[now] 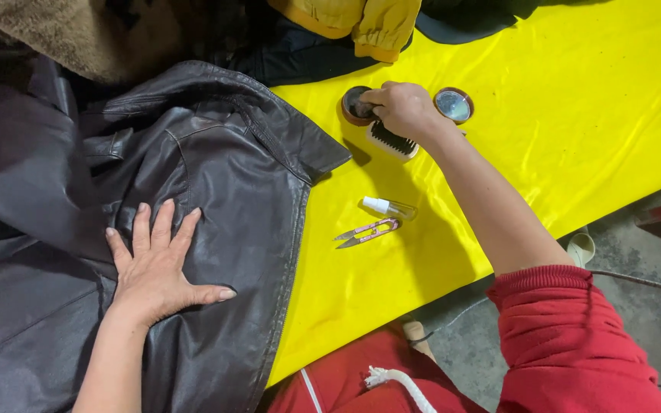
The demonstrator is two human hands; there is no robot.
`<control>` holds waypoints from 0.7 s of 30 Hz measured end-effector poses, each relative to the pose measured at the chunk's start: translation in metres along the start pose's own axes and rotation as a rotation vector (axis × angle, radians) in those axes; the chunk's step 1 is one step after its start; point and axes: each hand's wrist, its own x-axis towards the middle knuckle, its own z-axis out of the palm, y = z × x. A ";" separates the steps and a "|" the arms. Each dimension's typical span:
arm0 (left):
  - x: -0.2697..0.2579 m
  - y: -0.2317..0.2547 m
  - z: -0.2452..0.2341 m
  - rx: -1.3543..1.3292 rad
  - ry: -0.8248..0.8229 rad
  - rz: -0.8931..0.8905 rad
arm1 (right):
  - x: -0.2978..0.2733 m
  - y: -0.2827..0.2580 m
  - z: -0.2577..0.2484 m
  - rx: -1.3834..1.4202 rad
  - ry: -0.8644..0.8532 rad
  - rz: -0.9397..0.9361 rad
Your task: The person cleans a black leather jacket laid on a yellow surface. They use a brush to scrub the leather, apply a liquid from a spray bottle, and use a hairdryer to dry the surface. The person also uses a small brush and a cloth to wipe and smooth the jacket.
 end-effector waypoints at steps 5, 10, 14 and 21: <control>-0.004 0.006 -0.013 -0.020 -0.042 -0.019 | 0.020 0.010 0.010 0.043 0.131 -0.014; -0.006 0.005 -0.017 -0.022 -0.109 -0.002 | -0.054 -0.100 -0.012 0.553 0.131 -0.122; -0.004 0.006 -0.015 -0.008 -0.098 -0.008 | -0.066 -0.139 0.066 0.149 0.011 -0.588; -0.006 0.002 -0.004 -0.050 -0.003 -0.016 | -0.009 -0.126 0.100 -0.169 0.450 -0.776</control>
